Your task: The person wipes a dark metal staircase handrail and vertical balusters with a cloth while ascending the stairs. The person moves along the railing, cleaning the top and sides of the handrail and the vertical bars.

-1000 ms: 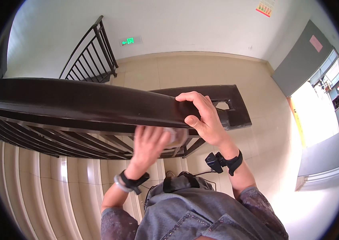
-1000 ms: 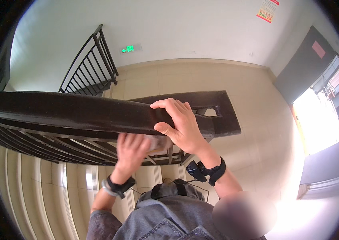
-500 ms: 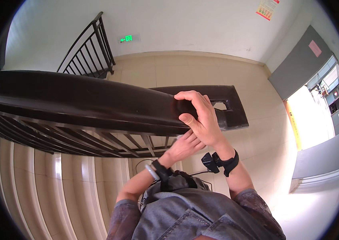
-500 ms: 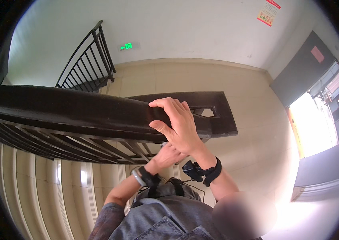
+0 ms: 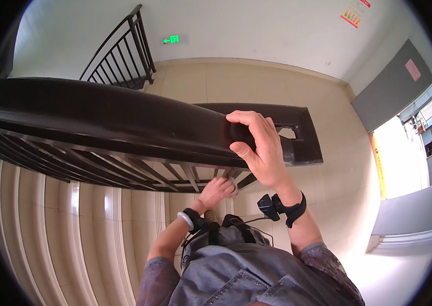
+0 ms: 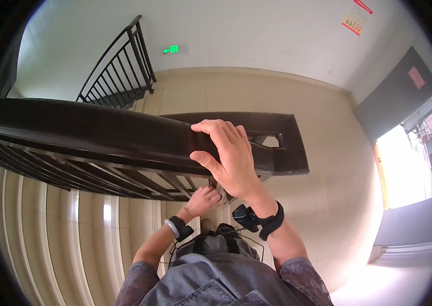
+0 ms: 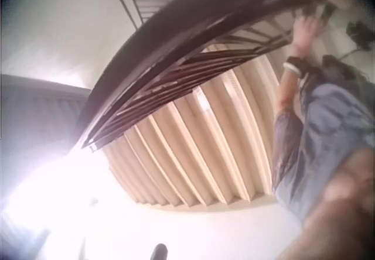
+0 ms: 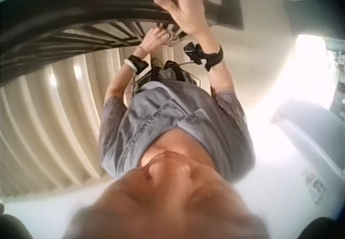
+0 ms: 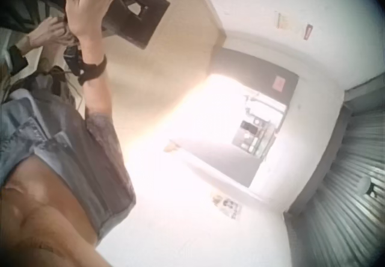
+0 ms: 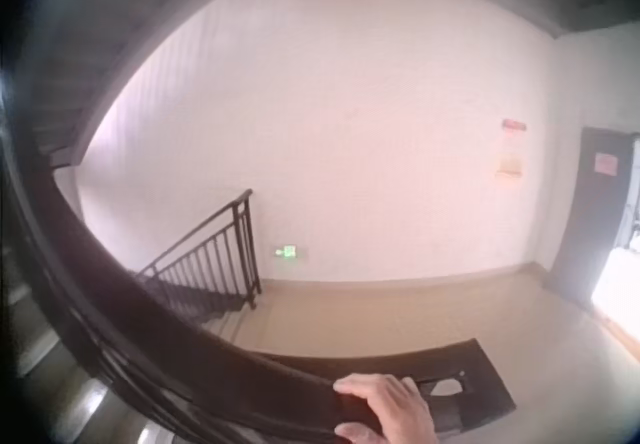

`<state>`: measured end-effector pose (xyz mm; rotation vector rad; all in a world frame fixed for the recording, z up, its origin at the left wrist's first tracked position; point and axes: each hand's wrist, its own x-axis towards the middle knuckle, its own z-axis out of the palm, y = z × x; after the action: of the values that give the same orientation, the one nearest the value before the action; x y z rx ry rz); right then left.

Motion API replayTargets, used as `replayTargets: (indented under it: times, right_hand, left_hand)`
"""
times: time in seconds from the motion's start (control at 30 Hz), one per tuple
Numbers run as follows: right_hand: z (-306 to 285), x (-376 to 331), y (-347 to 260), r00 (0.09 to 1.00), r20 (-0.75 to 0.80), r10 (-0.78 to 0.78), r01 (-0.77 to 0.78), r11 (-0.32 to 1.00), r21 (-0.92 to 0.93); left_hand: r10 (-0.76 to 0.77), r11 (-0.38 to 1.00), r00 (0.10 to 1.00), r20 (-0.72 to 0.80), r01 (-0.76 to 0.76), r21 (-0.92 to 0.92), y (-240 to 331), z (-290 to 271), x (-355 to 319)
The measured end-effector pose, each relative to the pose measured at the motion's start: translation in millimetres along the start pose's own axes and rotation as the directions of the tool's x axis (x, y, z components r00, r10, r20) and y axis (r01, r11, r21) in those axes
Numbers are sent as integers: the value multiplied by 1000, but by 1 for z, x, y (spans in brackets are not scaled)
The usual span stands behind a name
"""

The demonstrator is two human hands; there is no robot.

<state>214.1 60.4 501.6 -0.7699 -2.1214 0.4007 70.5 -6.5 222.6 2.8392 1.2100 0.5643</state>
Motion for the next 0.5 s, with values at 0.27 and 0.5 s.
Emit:
replayTargets:
  times: [0.27, 0.5]
  right_hand:
    - [-1, 3, -1, 997, -27, -73, 72, 997, -20]
    - [-4, -3, 10, 991, 42, -126, 127, 992, -18]
  left_hand:
    - [183, 980, 888, -423, -132, 147, -23, -17, 25]
    - [-88, 972, 996, -33, 93, 215, 8, 85, -24]
